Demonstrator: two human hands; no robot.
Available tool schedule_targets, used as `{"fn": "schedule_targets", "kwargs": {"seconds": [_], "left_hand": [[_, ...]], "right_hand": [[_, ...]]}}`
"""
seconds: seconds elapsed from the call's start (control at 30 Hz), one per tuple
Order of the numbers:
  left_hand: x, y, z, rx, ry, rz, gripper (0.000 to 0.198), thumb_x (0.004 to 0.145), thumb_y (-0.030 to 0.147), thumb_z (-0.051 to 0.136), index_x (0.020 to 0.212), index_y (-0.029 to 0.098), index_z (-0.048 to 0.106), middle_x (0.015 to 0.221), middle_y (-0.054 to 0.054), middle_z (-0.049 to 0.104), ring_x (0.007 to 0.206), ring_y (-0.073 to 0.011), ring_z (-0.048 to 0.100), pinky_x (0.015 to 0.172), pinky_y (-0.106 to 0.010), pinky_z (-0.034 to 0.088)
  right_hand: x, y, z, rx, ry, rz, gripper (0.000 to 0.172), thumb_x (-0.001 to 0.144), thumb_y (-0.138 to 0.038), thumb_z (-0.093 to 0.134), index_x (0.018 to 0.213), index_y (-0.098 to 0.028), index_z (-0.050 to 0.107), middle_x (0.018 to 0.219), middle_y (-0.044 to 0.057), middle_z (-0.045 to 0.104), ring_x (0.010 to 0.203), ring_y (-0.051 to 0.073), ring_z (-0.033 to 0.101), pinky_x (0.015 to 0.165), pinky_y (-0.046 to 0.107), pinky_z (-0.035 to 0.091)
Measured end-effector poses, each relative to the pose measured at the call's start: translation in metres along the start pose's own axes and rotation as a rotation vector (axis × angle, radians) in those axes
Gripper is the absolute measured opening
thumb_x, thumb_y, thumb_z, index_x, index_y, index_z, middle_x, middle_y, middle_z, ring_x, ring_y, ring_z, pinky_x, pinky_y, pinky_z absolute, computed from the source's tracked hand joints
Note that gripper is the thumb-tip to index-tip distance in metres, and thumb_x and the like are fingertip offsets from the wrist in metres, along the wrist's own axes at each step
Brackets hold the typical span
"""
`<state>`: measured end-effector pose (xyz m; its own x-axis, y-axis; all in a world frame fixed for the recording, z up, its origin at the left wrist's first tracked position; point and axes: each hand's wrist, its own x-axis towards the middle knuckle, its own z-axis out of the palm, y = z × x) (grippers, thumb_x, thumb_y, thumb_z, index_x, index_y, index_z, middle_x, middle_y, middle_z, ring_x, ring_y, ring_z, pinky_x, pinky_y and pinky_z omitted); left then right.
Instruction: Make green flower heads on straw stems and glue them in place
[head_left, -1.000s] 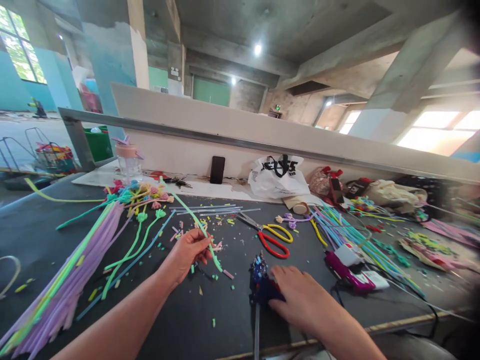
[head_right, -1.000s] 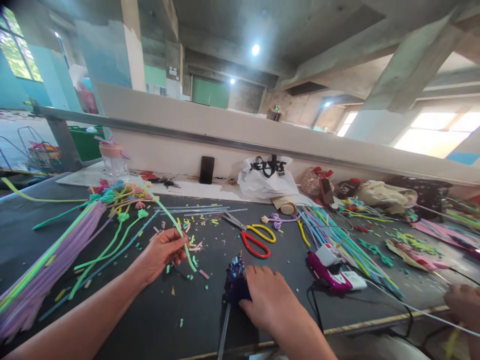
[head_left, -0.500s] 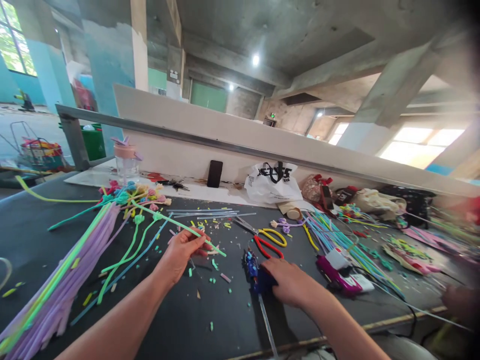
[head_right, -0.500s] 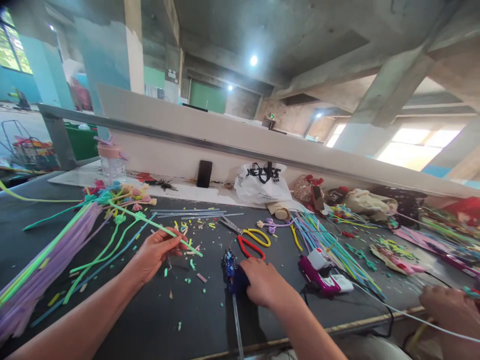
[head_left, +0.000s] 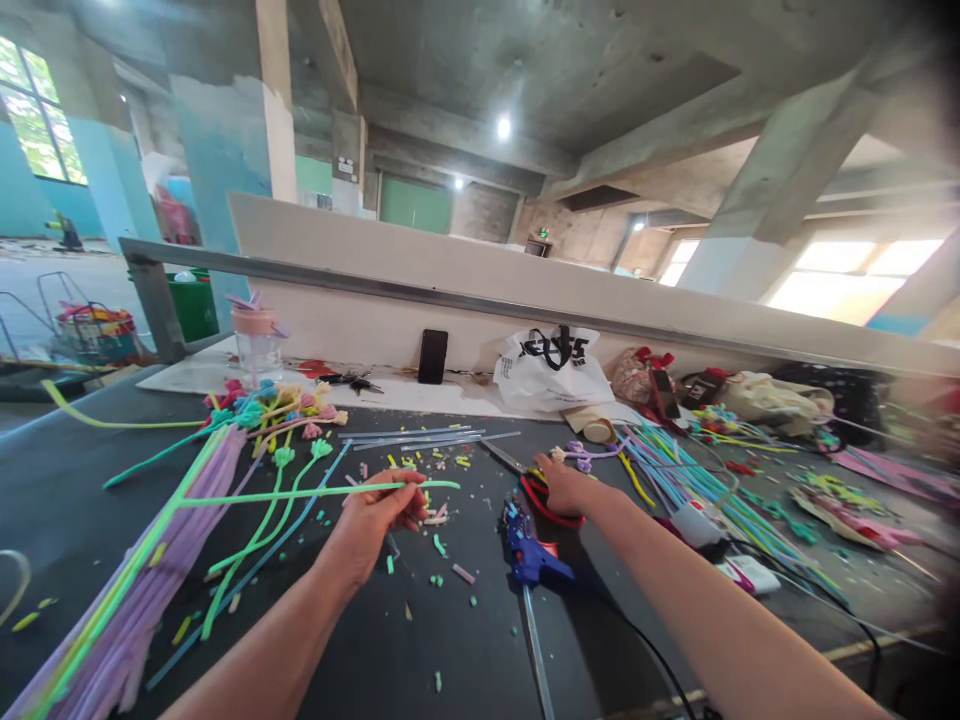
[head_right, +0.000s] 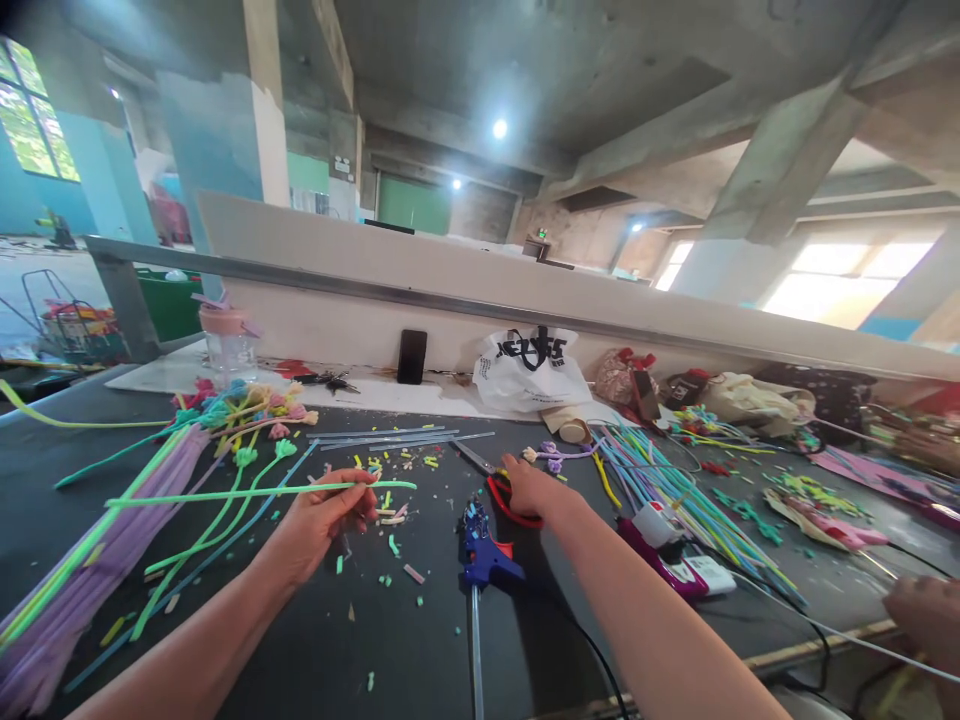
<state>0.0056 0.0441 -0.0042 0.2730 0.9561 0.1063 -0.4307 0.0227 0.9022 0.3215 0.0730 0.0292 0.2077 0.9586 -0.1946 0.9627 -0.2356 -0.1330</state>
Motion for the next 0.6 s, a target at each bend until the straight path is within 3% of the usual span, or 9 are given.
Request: {"fn": "schedule_targets", "kwargs": {"seconds": [0.2,0.33,0.4,0.5,0.53,0.6], "left_hand": [[-0.003,0.003,0.003,-0.042,-0.034,-0.01,0.025,0.072,0.034,0.068,0.086,0.014,0.064,0.072,-0.003,0.064,0.061,-0.014,0.061,0.052,-0.023,0.045],[-0.008,0.01,0.005,-0.076,-0.04,0.013,0.024,0.073,0.036,0.067,0.081,0.013,0.064,0.072,-0.004,0.065,0.062,-0.0148,0.061,0.054,-0.024,0.046],[-0.009,0.014,0.006,-0.082,-0.01,0.035,0.024,0.074,0.035,0.066,0.083,0.013,0.064,0.071,-0.005,0.065,0.061,-0.0148,0.061,0.054,-0.025,0.046],[-0.011,0.016,0.007,-0.087,0.035,0.068,0.025,0.075,0.033,0.066,0.09,0.014,0.063,0.071,-0.004,0.066,0.061,-0.0146,0.061,0.054,-0.025,0.047],[-0.011,0.017,0.007,-0.096,0.04,0.078,0.025,0.075,0.032,0.066,0.09,0.014,0.063,0.072,-0.004,0.066,0.062,-0.0147,0.061,0.055,-0.026,0.047],[-0.013,0.02,0.009,-0.123,0.04,0.1,0.023,0.074,0.031,0.067,0.089,0.014,0.062,0.073,-0.004,0.065,0.063,-0.0149,0.061,0.056,-0.026,0.047]], "right_hand": [[-0.027,0.006,-0.042,0.347,-0.035,-0.004,0.028,0.09,-0.029,0.053,0.115,-0.017,0.054,0.114,0.007,0.057,0.093,0.019,0.06,0.078,0.039,0.051],[-0.089,-0.017,-0.049,0.651,-0.037,-0.135,0.037,0.087,-0.036,0.05,0.12,-0.02,0.049,0.077,0.0,0.058,0.063,0.012,0.059,0.061,0.026,0.052],[-0.128,-0.039,-0.03,0.812,-0.05,-0.181,0.043,0.086,-0.045,0.045,0.123,-0.022,0.045,0.065,-0.004,0.051,0.048,0.01,0.052,0.05,0.026,0.049],[-0.179,-0.077,0.023,1.516,-0.207,-0.247,0.063,0.074,-0.039,0.067,0.128,-0.029,0.037,0.078,0.0,0.058,0.065,0.013,0.06,0.062,0.028,0.049],[-0.191,-0.089,0.044,1.645,-0.257,-0.274,0.065,0.073,-0.041,0.068,0.128,-0.032,0.035,0.084,0.0,0.06,0.069,0.013,0.06,0.066,0.029,0.048],[-0.204,-0.11,0.08,1.711,-0.251,-0.404,0.066,0.064,-0.051,0.074,0.118,-0.029,0.043,0.072,-0.001,0.057,0.061,0.012,0.056,0.061,0.026,0.046]]}}
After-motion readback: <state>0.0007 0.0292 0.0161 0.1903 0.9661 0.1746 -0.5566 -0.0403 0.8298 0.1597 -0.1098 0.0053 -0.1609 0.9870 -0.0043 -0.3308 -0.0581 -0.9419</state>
